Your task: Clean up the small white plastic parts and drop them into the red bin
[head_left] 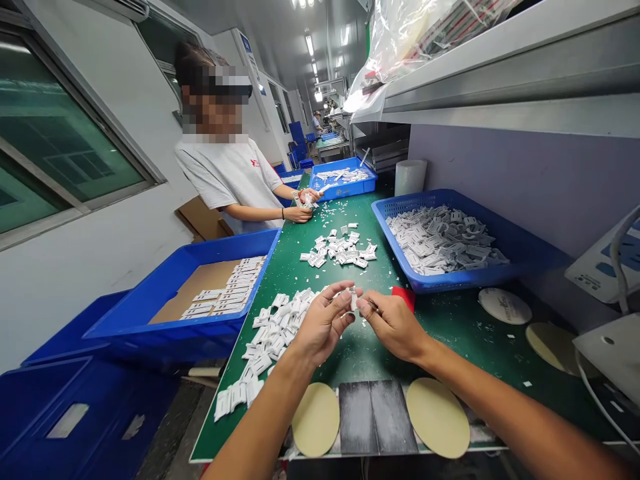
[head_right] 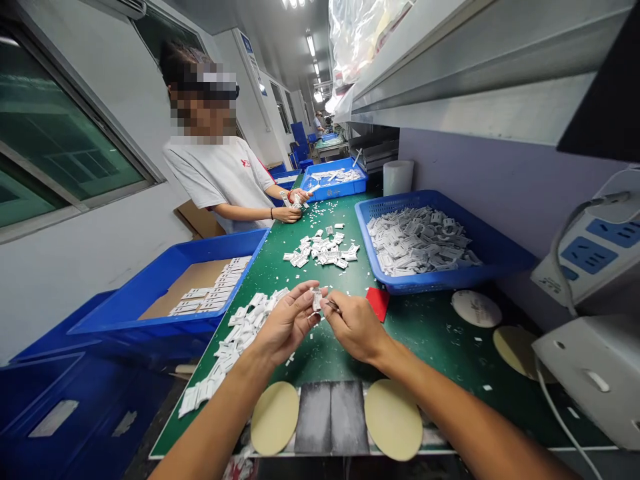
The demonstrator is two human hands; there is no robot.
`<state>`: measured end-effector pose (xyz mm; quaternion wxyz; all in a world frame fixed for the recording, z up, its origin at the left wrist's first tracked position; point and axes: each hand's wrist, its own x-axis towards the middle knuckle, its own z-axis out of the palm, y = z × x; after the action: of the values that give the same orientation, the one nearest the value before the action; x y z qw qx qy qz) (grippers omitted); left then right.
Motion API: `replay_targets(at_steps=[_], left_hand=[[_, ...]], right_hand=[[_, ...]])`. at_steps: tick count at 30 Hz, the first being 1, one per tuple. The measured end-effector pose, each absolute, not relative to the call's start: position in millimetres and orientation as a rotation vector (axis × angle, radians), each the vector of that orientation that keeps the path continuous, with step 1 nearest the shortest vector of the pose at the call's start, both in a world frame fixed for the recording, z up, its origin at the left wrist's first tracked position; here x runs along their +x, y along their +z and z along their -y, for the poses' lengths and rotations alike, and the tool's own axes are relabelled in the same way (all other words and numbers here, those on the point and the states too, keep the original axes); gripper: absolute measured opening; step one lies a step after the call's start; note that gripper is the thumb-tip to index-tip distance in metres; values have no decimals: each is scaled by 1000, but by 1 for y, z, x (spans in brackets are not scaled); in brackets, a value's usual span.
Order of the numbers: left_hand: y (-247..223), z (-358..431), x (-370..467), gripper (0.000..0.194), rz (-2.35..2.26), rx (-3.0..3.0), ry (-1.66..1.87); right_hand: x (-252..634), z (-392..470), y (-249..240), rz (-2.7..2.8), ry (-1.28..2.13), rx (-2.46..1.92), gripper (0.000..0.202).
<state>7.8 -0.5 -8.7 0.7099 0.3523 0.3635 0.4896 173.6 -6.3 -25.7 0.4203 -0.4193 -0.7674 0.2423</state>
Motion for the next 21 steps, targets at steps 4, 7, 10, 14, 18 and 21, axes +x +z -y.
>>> replay_targets(at_steps=[4, 7, 10, 14, 18, 21], left_hand=[[-7, 0, 6, 35, -862, 817, 1132], [-7, 0, 6, 38, -877, 820, 1113], [-7, 0, 7, 35, -887, 819, 1096], [-6, 1, 9, 30, -893, 827, 1081], [-6, 2, 8, 29, -886, 831, 1065], [-7, 2, 7, 28, -876, 843, 1058]], right_hand=[[175, 9, -26, 2016, 389, -1098, 33], [175, 8, -29, 2112, 185, -1129, 41], [176, 6, -32, 2143, 30, -1186, 48], [176, 6, -32, 2147, -196, -1193, 53], [176, 7, -31, 2143, -311, -1204, 54], [175, 8, -32, 2142, -356, -1216, 54]])
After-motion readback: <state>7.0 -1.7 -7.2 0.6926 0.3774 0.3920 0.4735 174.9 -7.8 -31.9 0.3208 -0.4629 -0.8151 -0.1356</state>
